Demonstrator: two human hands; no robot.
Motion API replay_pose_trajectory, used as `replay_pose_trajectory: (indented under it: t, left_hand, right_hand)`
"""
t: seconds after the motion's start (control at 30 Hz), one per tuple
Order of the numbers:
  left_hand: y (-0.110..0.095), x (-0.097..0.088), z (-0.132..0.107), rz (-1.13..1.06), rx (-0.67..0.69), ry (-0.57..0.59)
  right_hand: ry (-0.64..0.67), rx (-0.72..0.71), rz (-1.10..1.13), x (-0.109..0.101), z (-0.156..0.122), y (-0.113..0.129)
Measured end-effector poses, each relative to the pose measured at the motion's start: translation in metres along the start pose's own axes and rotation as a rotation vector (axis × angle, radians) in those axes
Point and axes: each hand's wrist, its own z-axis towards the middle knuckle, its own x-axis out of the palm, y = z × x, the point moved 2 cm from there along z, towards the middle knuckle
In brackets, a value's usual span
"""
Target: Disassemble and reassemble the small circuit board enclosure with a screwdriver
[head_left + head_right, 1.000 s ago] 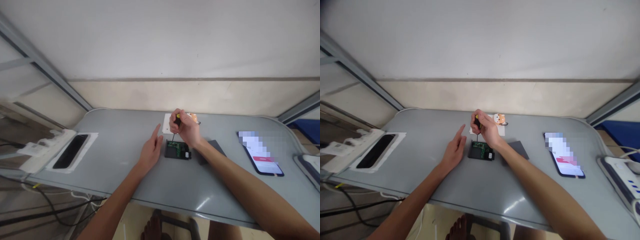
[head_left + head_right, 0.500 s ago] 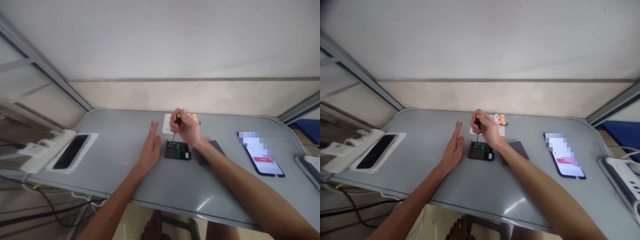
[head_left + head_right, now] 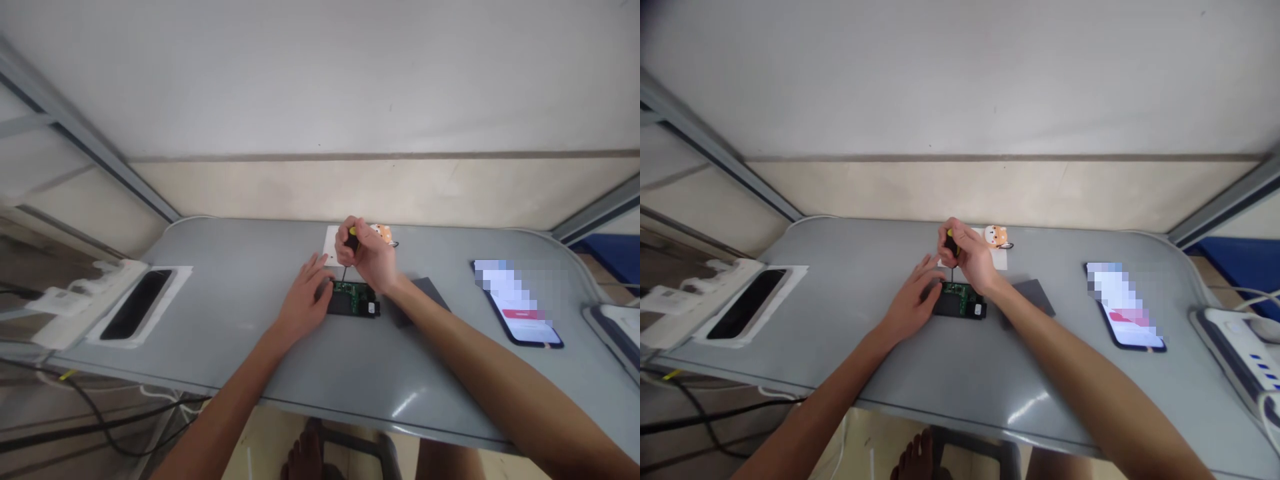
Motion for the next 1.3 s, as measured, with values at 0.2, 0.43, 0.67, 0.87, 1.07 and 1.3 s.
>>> replay_pose_trajectory:
  t: [0.2,0.43,0.67,0.87,1.07,1.3]
  left_hand:
    - [-0.0011,0.0004,0.0017,0.087,0.010,0.050]
    - [0.0018,0.0009,-0.0001,0.133,0.047,0.048]
    - [0.0002,0.0011,0.0001,0.138,0.045,0.052]
    - [-0.0002,0.0004,0.0001,0.149,0.062,0.043]
    - [-0.0010,0.0002,0.0001,0.149,0.058,0.049]
    - [-0.0042,0.0011,0.0010,0.147,0.040,0.066]
  right_hand:
    - [-0.015,-0.015,0.010,0.0028,0.0003,-0.0005]
    - [-0.008,-0.011,-0.011,0.0024,0.0005,-0.0007]
    - [-0.018,-0.020,-0.007,0.0024,0.0004,-0.0006]
    - [-0.002,-0.021,0.019,0.0020,0.0004,0.0013]
    - [-0.030,-0.018,0.001,0.0011,0.0000,-0.0001]
    - [-0.023,-0.016,0.033,0.0002,-0.0003,-0.0008]
